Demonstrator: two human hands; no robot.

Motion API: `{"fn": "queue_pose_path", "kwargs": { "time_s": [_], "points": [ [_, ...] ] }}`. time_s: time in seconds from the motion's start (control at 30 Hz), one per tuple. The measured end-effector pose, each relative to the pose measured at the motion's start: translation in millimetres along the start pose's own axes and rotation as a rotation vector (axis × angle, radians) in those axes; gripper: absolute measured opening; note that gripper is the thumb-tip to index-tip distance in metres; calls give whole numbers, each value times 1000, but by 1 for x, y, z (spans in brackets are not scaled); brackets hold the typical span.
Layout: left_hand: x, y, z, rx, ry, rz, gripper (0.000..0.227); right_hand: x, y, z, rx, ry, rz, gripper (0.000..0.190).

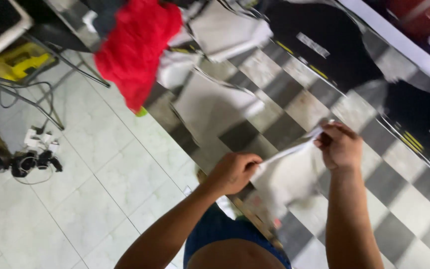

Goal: Organizing and folding cut fabric garment pieces on a table

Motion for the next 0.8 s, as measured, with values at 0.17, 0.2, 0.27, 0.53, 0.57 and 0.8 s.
{"fn": "queue_pose_path", "kwargs": {
  "time_s": [0.17, 0.2, 0.27, 0.53, 0.57, 0.8],
  "points": [
    [12, -159, -18, -212, 105, 305, 29, -18, 159, 29, -82, -84, -162, 18],
    [14, -178, -22, -204, 101, 298, 29, -11, 185, 18, -72, -80, -157, 18],
    [18, -220, -17, -482, 207, 455, 25, 2, 240, -7, -56, -83, -211, 18],
    [-24, -201, -111, -769, 347, 533, 20, -27, 250, 105, 255, 51, -241, 15],
    [-35, -185, -133, -758, 324, 492, 20, -34, 234, 131, 364, 115, -218, 21],
    [-41, -113, -187, -652, 324, 432, 14, -48, 170, 193, 478, 178, -123, 32]
  ]
}}
Point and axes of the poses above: each hand's wrist, its own x-axis away from the middle knuckle, its own y-axis out of the palm, z = x × y, the point moved 7 cm from there along -x, towards the middle knuckle, and after that the axes turned 11 degrees about -y, right-handed, at the moved point
